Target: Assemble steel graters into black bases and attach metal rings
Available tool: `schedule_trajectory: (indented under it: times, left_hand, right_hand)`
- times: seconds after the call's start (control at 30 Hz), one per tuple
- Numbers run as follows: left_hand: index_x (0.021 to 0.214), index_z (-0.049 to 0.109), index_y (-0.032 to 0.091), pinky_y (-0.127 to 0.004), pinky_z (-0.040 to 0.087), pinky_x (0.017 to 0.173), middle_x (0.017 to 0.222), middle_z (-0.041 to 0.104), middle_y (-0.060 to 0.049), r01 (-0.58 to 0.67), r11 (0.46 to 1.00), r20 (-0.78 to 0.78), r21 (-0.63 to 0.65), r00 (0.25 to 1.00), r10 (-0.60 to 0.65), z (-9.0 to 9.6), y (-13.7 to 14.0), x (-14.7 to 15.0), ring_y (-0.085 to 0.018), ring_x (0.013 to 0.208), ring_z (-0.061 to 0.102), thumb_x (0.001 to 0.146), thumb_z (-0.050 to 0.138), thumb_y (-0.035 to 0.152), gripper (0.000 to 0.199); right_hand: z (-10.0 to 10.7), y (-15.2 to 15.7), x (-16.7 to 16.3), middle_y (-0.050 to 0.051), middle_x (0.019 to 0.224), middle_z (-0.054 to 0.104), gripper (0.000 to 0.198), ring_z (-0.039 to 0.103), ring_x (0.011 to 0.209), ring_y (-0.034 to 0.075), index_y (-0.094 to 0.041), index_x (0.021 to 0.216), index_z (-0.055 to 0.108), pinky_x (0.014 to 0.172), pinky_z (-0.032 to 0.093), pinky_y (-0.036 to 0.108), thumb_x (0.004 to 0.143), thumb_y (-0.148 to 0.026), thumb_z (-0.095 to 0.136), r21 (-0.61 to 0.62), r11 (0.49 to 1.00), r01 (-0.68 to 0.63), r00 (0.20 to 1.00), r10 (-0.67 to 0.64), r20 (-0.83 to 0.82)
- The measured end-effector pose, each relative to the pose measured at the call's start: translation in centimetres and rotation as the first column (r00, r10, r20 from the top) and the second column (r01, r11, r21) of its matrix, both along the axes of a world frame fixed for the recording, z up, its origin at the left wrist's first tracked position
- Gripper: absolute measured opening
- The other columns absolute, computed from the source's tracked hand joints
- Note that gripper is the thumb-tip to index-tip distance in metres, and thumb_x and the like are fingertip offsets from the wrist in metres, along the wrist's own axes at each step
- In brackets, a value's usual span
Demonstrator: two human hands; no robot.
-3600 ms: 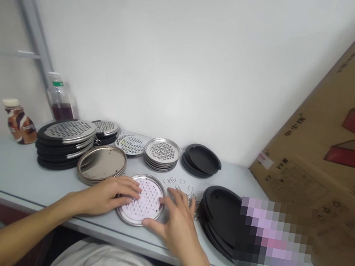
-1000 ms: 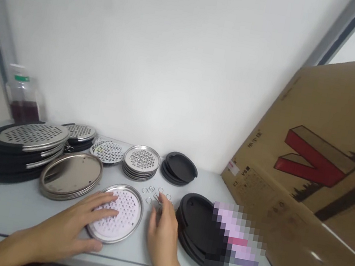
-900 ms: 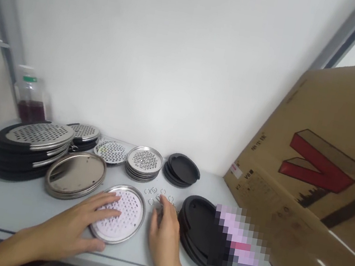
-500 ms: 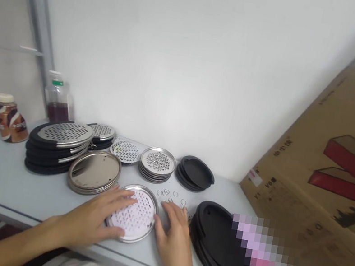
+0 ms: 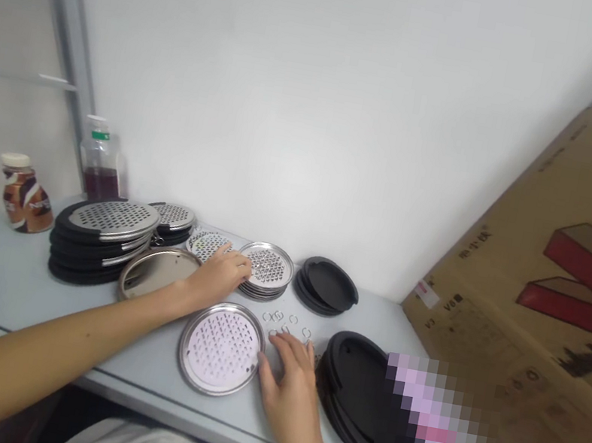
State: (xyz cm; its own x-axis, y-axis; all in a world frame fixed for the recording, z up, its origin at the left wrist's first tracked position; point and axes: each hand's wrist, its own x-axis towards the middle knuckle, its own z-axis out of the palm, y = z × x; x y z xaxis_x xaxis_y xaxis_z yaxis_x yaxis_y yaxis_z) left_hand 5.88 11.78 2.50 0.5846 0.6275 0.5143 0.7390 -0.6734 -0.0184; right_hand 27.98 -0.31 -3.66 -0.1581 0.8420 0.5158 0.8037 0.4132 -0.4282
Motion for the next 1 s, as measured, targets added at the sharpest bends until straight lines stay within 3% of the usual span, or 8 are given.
schedule_trajectory:
  times: [0.17,0.43,0.6,0.83,1.0]
  left_hand:
    - [0.084,0.065,0.018,-0.052,0.025,0.112,0.081,0.069,-0.003,0.002,0.999,0.038,0.037,0.999,-0.004,0.3,-0.3,0.0,-0.020,0.083,0.062,0.090,0.048,0.001,0.024]
    - [0.086,0.066,0.018,-0.046,0.030,0.111,0.082,0.070,-0.002,0.029,0.996,0.097,0.088,0.995,-0.037,1.6,-0.7,-0.4,-0.018,0.082,0.063,0.094,0.048,0.008,0.022]
    - [0.077,0.065,0.018,-0.044,0.034,0.108,0.076,0.068,-0.002,0.087,0.995,0.042,0.051,0.995,-0.089,1.1,0.0,-0.3,-0.018,0.080,0.063,0.091,0.050,0.005,0.024]
    - [0.079,0.070,0.017,-0.032,0.051,0.081,0.078,0.071,-0.005,0.069,0.997,0.076,-0.037,0.995,-0.066,0.5,1.1,-0.2,-0.020,0.080,0.066,0.087,0.053,0.004,0.023]
    - [0.089,0.073,0.016,-0.031,0.052,0.080,0.089,0.074,-0.007,0.091,0.995,0.141,-0.031,0.986,-0.085,1.1,1.5,-0.4,-0.021,0.088,0.067,0.087,0.055,0.003,0.022]
  right_hand:
    - [-0.1,0.0,0.1,0.011,0.118,0.069,0.026,0.062,0.115,0.031,-0.023,0.114,0.066,0.111,0.031,0.065,0.091,-0.031,0.056,-0.011,1.000,0.001,1.000,-0.001,0.001]
    - [0.0,0.0,0.0,0.012,0.118,0.068,0.026,0.062,0.115,0.031,-0.021,0.113,0.066,0.111,0.030,0.065,0.090,-0.030,0.057,-0.024,1.000,0.002,1.000,-0.002,0.005]
    - [0.1,0.0,0.0,0.012,0.117,0.069,0.026,0.062,0.114,0.031,-0.022,0.113,0.066,0.110,0.032,0.066,0.090,-0.029,0.058,-0.019,1.000,0.001,1.000,-0.001,0.004]
    - [0.0,0.0,0.0,0.012,0.118,0.068,0.026,0.062,0.115,0.032,-0.021,0.113,0.067,0.111,0.031,0.066,0.089,-0.029,0.059,-0.033,0.999,0.005,1.000,-0.005,0.000]
    - [0.0,0.1,0.0,0.013,0.119,0.068,0.026,0.062,0.114,0.032,-0.020,0.113,0.066,0.111,0.031,0.066,0.090,-0.029,0.058,-0.044,0.999,0.000,1.000,0.001,0.007]
